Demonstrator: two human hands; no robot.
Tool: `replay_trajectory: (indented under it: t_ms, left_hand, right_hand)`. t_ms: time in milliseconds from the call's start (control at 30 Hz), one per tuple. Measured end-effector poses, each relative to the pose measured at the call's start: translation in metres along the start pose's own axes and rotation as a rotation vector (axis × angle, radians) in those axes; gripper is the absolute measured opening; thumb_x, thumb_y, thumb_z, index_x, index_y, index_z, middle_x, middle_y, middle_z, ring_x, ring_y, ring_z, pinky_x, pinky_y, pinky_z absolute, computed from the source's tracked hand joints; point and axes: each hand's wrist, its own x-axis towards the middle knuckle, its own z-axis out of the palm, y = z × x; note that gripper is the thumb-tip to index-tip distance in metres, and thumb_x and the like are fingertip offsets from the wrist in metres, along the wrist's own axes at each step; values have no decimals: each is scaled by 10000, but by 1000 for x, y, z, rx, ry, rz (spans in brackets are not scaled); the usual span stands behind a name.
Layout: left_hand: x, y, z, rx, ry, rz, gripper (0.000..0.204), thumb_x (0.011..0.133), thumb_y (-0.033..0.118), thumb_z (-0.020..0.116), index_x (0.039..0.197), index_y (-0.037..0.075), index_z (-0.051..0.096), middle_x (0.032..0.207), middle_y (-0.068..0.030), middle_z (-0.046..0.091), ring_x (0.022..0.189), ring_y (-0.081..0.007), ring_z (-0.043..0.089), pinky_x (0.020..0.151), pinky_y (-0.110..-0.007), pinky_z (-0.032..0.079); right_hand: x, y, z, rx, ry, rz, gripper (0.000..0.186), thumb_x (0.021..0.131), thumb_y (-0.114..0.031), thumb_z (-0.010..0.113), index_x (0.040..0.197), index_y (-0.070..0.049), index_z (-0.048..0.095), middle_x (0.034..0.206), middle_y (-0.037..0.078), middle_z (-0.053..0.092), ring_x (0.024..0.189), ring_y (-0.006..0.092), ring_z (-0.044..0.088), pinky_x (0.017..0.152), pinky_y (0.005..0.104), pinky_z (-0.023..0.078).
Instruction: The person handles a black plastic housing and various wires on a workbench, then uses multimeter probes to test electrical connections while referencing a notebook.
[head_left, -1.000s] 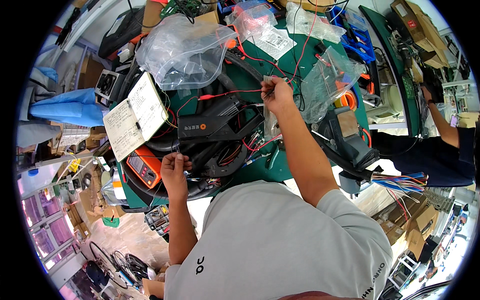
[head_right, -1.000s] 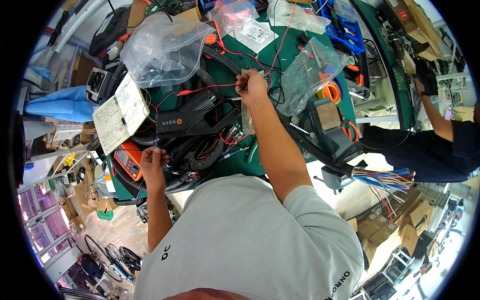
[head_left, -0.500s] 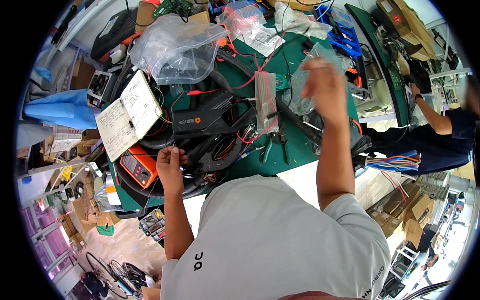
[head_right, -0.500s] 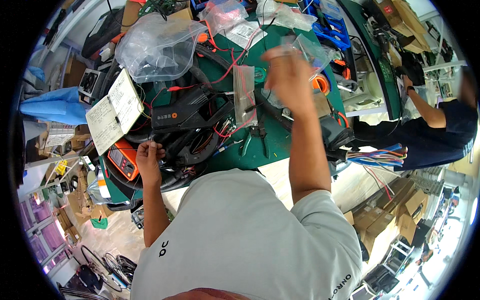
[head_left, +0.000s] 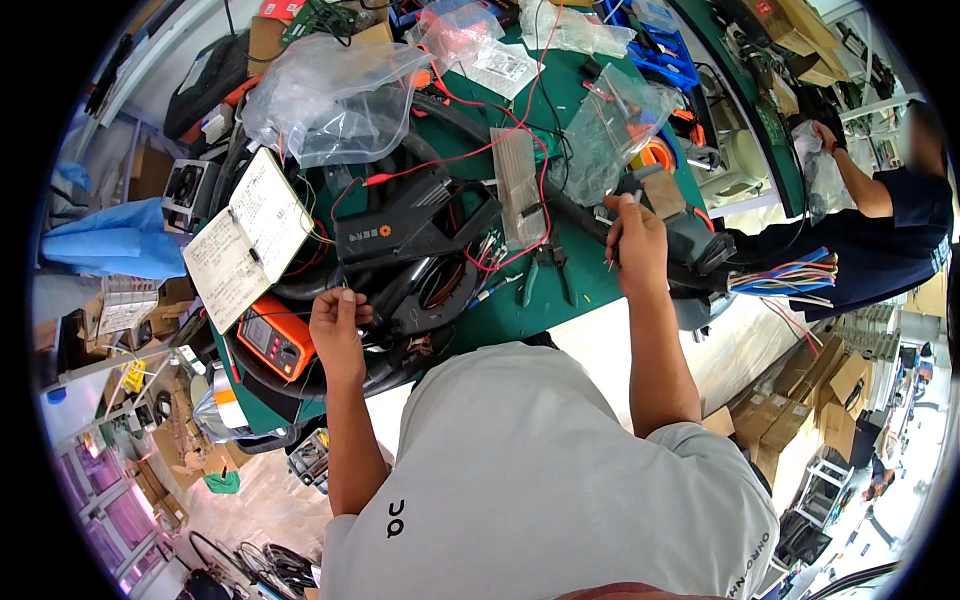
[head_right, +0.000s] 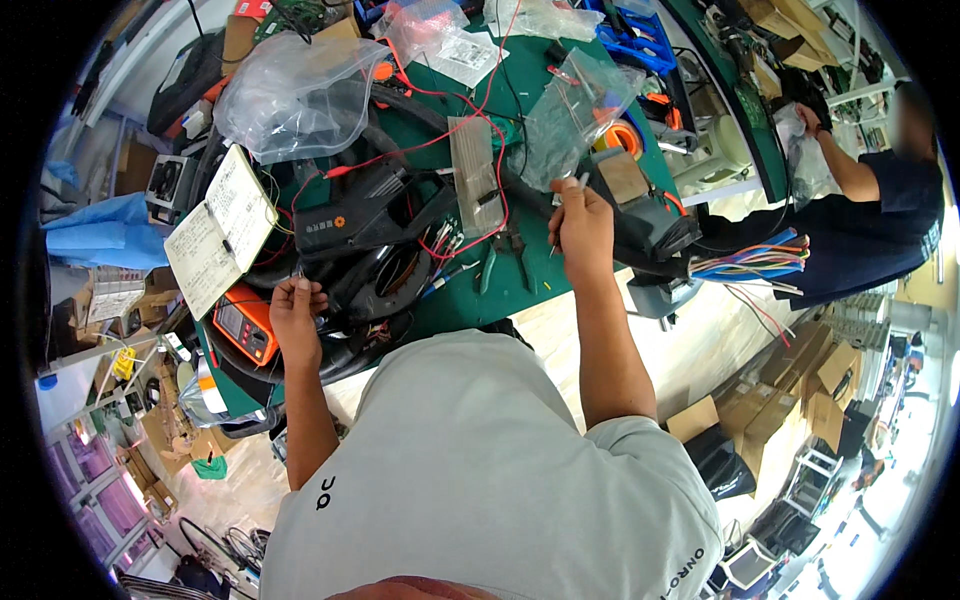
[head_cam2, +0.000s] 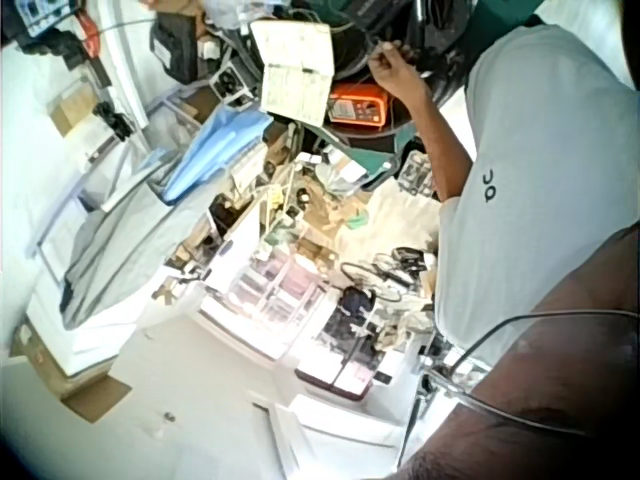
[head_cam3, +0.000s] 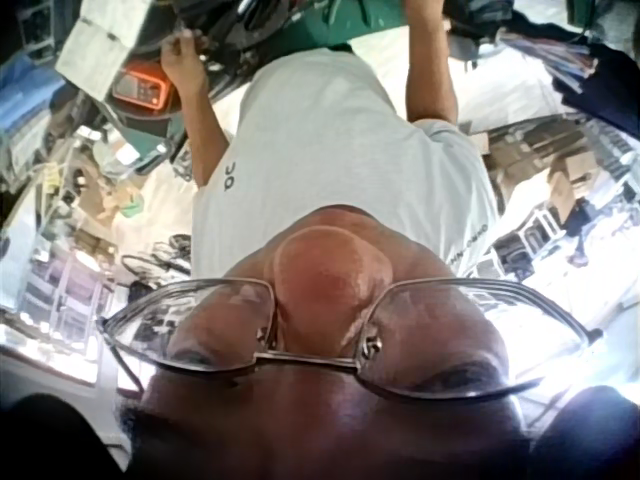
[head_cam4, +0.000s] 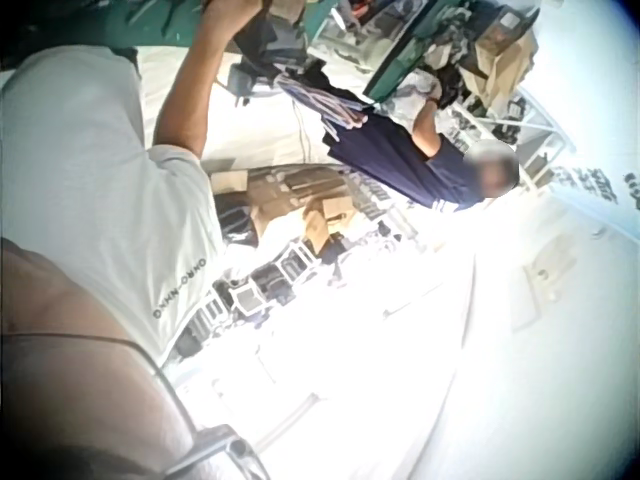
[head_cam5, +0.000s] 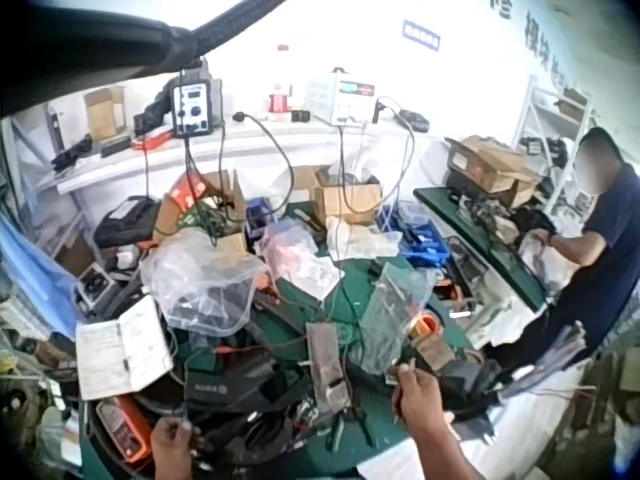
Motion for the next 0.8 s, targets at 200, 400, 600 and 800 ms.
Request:
replay_trajectory:
  t_ms: [200, 400, 600, 800]
  left_hand:
    - [0, -1, -3, 24, -28, -3, 151, 929, 180, 586, 956, 36, 550, 842, -58, 629, 703, -113, 591, 651, -241, 493]
    - [-2, -5, -3, 6, -4, -2, 161, 922, 182, 599, 952, 30, 551, 841, -66, 635, 695, -114, 594, 646, -239, 497]
    - [-2, -2, -1, 35, -3, -8, 174, 918, 195, 607, 957, 34, 553, 854, -67, 637, 706, -114, 595, 658, -244, 500]
    - [-2, 0, 3, 22, 25, 8, 179, 918, 178, 607, 953, 12, 548, 832, -87, 644, 669, -125, 605, 634, -249, 512]
  right_hand:
    - [-13, 42, -3, -449, 183, -150, 463, 911, -181, 563, 1306, 20, 428, 646, 125, 612, 528, 175, 588, 506, 322, 462]
    - [-18, 74, -13, -532, 54, -334, 420, 921, -125, 529, 1329, -67, 447, 742, 133, 657, 593, 185, 619, 576, 309, 482]
    - [-26, 84, 17, -183, -486, -285, 394, 896, -150, 571, 1242, -14, 441, 991, 173, 644, 854, 225, 633, 759, 358, 493]
    - [-18, 122, 89, -503, -516, -523, 374, 740, -19, 653, 1059, -34, 458, 1033, 190, 617, 938, 353, 621, 770, 395, 499]
